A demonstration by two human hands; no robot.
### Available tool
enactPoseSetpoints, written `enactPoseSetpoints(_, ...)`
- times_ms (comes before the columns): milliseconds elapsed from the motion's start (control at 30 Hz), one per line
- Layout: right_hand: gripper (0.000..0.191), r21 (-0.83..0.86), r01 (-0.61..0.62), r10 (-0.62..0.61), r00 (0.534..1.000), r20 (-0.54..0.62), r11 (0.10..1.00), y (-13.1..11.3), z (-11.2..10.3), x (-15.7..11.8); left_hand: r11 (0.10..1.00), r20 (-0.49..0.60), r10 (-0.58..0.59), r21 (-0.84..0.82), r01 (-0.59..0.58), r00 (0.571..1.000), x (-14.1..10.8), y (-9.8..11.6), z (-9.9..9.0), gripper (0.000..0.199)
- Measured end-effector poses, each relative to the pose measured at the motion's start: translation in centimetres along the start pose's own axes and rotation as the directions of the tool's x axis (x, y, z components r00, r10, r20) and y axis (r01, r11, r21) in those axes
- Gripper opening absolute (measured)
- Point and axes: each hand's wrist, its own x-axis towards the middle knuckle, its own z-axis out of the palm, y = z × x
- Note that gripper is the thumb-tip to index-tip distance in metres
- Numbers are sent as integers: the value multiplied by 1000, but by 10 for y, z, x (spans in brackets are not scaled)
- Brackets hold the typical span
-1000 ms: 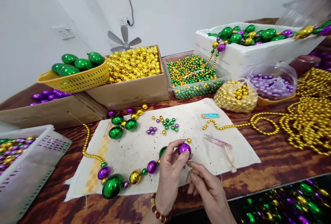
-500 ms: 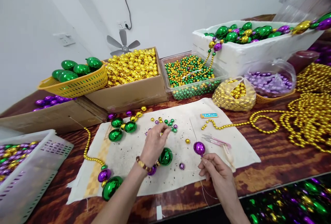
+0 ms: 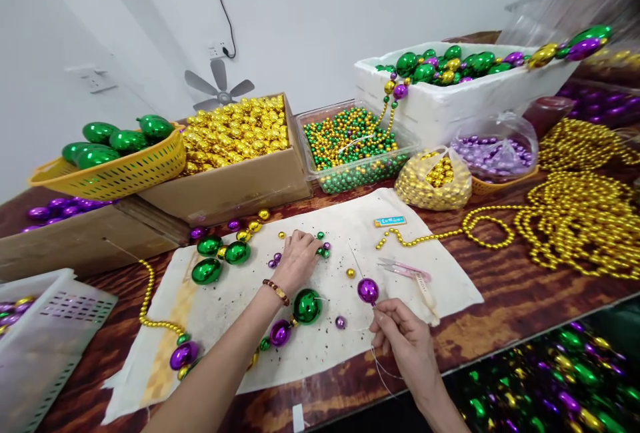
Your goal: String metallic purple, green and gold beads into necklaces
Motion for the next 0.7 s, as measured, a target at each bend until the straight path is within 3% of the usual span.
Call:
enactPoseSetpoints(167, 29, -31, -11, 13, 999, 52, 999, 0, -3, -1, 998, -28, 4, -67, -6, 1000, -1, -1, -5, 17)
enactPoseSetpoints(267, 24, -16, -30, 31, 996, 82, 999, 1, -6, -2, 955, -138, -109, -290, 65, 984, -8, 3, -14, 16)
enactPoseSetpoints(333, 21, 14, -38, 37, 997, 72, 999, 3, -8, -3, 823, -156, -240, -556, 116, 958, -13, 11, -22, 17)
enactPoseSetpoints(400, 20, 36, -44, 41, 997, 67, 998, 5, -8, -3, 578, -92, -344, -805, 134, 935, -17, 21, -28, 20)
enactPoseSetpoints(467, 19, 41, -46, 43, 997, 69, 998, 6, -7, -2, 322, 0, -391, -937, 137, 920, -19, 31, -33, 23)
enactPoseSetpoints(533, 18, 41, -43, 40, 996, 76, 998, 5, -7, -2, 149, 72, -407, -978, 144, 911, -20, 38, -35, 26)
enactPoseSetpoints(600, 18, 42, -42, 39, 996, 81, 998, 3, -7, -1, 61, 117, -416, -986, 156, 902, -20, 41, -35, 27)
enactPoseSetpoints(700, 19, 44, -48, 44, 995, 86, 998, 0, -7, -2, 21, 142, -412, -986, 165, 900, -20, 40, -34, 28)
